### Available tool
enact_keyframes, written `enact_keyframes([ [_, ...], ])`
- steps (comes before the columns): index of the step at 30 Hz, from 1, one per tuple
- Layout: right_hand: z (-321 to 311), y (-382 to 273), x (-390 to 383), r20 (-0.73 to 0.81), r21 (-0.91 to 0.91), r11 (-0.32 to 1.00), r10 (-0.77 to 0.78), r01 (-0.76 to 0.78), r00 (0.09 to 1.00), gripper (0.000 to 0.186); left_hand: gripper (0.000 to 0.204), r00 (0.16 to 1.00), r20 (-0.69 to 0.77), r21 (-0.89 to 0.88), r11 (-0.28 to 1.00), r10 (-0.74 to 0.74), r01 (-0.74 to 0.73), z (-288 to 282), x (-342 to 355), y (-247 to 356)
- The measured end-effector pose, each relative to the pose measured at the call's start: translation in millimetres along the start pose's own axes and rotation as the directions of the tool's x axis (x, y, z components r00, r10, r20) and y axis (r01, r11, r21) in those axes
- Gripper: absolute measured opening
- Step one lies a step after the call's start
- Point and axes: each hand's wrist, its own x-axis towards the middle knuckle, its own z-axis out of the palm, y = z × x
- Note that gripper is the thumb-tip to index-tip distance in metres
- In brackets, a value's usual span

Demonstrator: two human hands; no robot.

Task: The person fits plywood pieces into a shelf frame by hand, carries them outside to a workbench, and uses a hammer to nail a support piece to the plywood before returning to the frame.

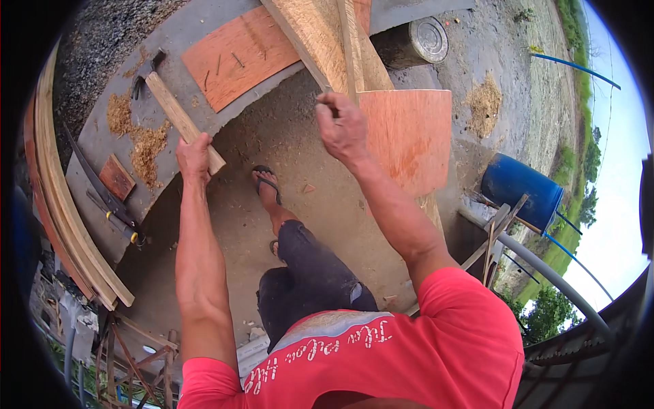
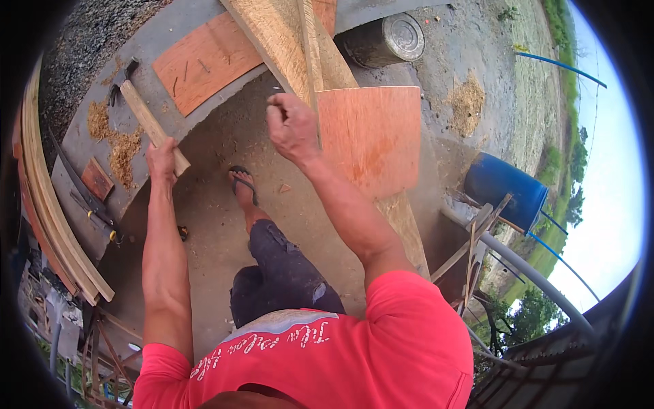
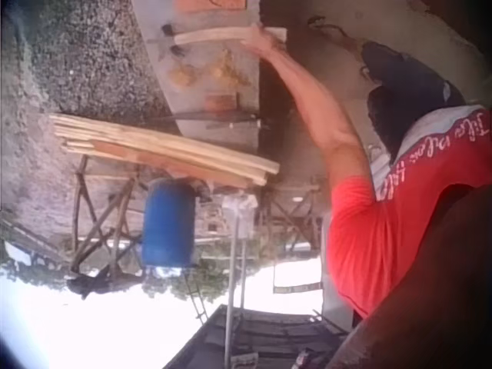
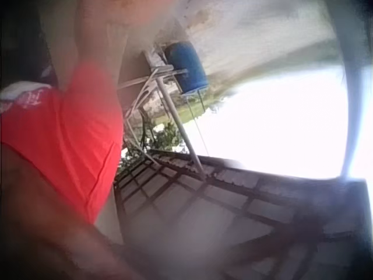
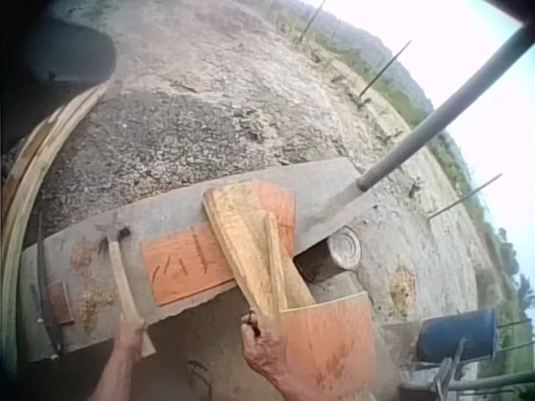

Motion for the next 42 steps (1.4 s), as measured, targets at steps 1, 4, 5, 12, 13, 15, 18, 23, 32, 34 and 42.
enact_keyframes([
  [1, -32.0, 12.9, -17.3, -0.001, -0.025, 0.988, 0.151, -0.151, 0.989, 0.011, 0.032, 0.998, 0.052, -0.127, 0.992, 0.022, -0.015, -10.7, -5.9, 4.2],
  [4, -103.9, 67.2, -49.3, 0.048, -0.333, 0.932, 0.171, -0.145, 0.984, 0.011, 0.028, 0.988, 0.090, -0.221, 0.970, 0.125, -0.103, -29.4, -53.9, 6.0],
  [5, -115.3, 78.9, -53.1, 0.046, -0.385, 0.923, 0.021, -0.002, 0.999, 0.011, 0.027, 0.975, 0.096, -0.172, 0.968, 0.202, -0.183, -33.4, -79.7, 1.7],
  [12, -111.0, 145.1, -22.7, 0.368, -0.388, 0.767, -0.379, 0.511, 0.849, 0.019, 0.037, 0.952, 0.195, -0.466, 0.876, 0.236, -0.122, -39.9, -262.5, -34.6],
  [13, -106.5, 150.5, -22.7, 0.390, -0.371, 0.766, -0.385, 0.525, 0.836, 0.019, 0.040, 0.957, 0.233, -0.448, 0.892, 0.173, -0.052, -34.5, -274.3, -44.5],
  [15, -96.5, 149.2, -21.2, 0.283, -0.348, 0.823, -0.363, 0.448, 0.887, 0.017, 0.043, 0.966, 0.253, -0.404, 0.913, 0.055, 0.054, -23.7, -303.1, -63.8],
  [18, -96.1, 145.4, -19.6, 0.296, -0.395, 0.792, -0.369, 0.464, 0.881, 0.019, 0.042, 0.941, 0.317, -0.442, 0.861, -0.114, 0.253, 15.7, -345.6, -107.6],
  [23, -95.9, 141.8, -25.6, 0.290, -0.358, 0.824, -0.348, 0.438, 0.891, 0.018, 0.037, 0.875, 0.432, -0.372, 0.840, -0.219, 0.394, 91.3, -382.6, -137.1],
  [32, -98.7, 143.5, -28.9, 0.304, -0.392, 0.806, -0.343, 0.445, 0.889, 0.018, 0.037, 0.903, 0.427, -0.240, 0.956, -0.054, 0.171, 170.0, -338.7, -31.5],
  [34, -99.9, 146.1, -28.0, 0.298, -0.384, 0.811, -0.343, 0.441, 0.891, 0.019, 0.035, 0.906, 0.421, -0.205, 0.968, -0.049, 0.147, 174.4, -330.9, -20.0],
  [42, -99.9, 146.3, -24.2, 0.292, -0.378, 0.816, -0.344, 0.438, 0.893, 0.021, 0.037, 0.891, 0.452, -0.186, 0.974, -0.031, 0.129, 171.7, -309.6, -8.3],
])
